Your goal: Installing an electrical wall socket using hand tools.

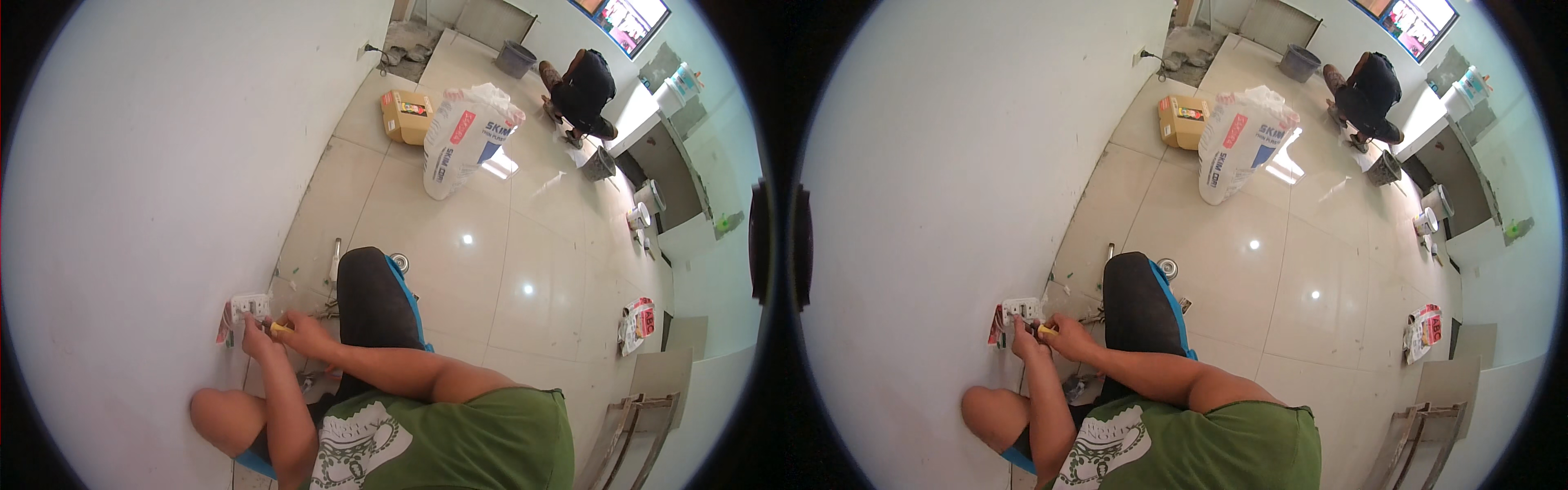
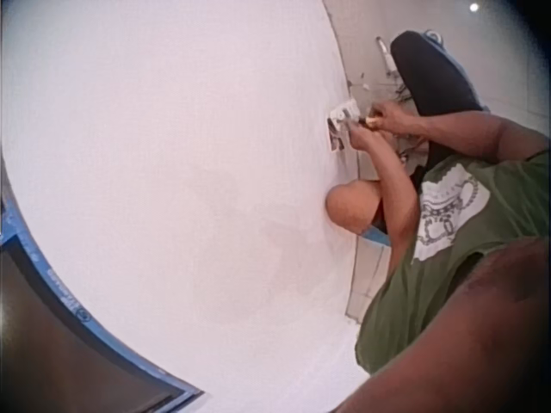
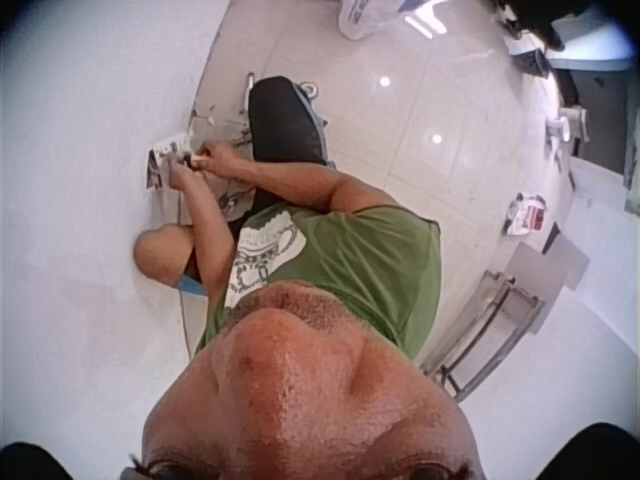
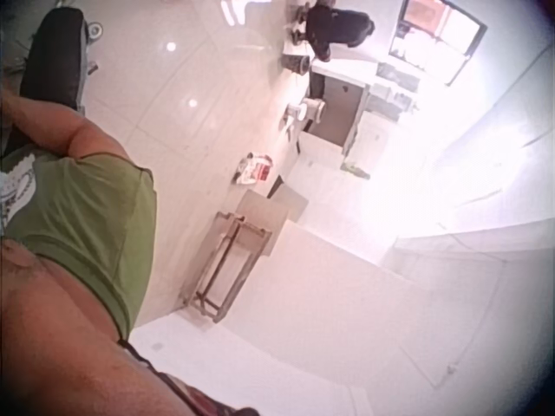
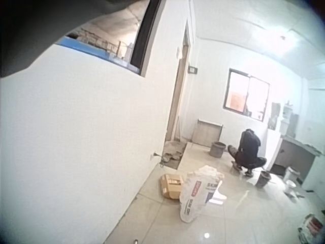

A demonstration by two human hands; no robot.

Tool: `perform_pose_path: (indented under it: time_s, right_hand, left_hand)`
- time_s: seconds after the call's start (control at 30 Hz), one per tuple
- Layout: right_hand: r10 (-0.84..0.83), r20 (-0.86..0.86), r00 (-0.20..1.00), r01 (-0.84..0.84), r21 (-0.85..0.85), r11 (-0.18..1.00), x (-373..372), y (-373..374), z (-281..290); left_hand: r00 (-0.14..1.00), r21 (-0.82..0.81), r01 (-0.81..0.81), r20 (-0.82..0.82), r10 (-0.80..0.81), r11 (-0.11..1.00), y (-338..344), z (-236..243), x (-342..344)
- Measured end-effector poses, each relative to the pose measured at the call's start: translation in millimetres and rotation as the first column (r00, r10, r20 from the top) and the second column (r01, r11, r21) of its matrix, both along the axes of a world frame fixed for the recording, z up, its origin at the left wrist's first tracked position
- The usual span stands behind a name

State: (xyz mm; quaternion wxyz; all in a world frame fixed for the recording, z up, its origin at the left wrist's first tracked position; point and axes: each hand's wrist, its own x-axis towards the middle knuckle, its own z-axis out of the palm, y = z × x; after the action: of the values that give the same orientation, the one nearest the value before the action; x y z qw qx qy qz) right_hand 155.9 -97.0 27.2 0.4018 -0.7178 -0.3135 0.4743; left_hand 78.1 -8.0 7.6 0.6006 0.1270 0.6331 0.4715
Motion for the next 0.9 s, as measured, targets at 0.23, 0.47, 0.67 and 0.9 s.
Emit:
perform_pose_path:
  time_s: [0.23, 0.47, 0.67, 0.9]
  right_hand:
    - [-0.253, -0.539, 0.803, 0.149, -0.229, 0.962, -0.9, -6.7, -21.9]
    - [-0.006, -0.481, 0.877, -0.011, -0.031, 0.999, 4.5, -25.9, -36.2]
    - [-0.015, 0.27, 0.963, -0.038, 0.189, 0.981, 3.4, -28.0, -18.2]
    - [-0.032, -0.478, 0.878, -0.03, -0.122, 0.992, 17.3, -23.9, -25.0]
  left_hand:
    - [1.0, 0.201, 0.01, 0.007, -0.012, 0.98, -4.0, -23.0, 1.8]
    - [1.0, 0.233, 0.03, -0.009, -0.029, 0.972, -4.3, -15.8, 7.9]
    - [1.0, 0.139, 0.006, 0.002, -0.006, 0.99, 4.6, -21.3, 9.3]
    - [0.997, 0.126, 0.005, 0.072, -0.015, 0.992, 8.3, -18.0, 12.2]
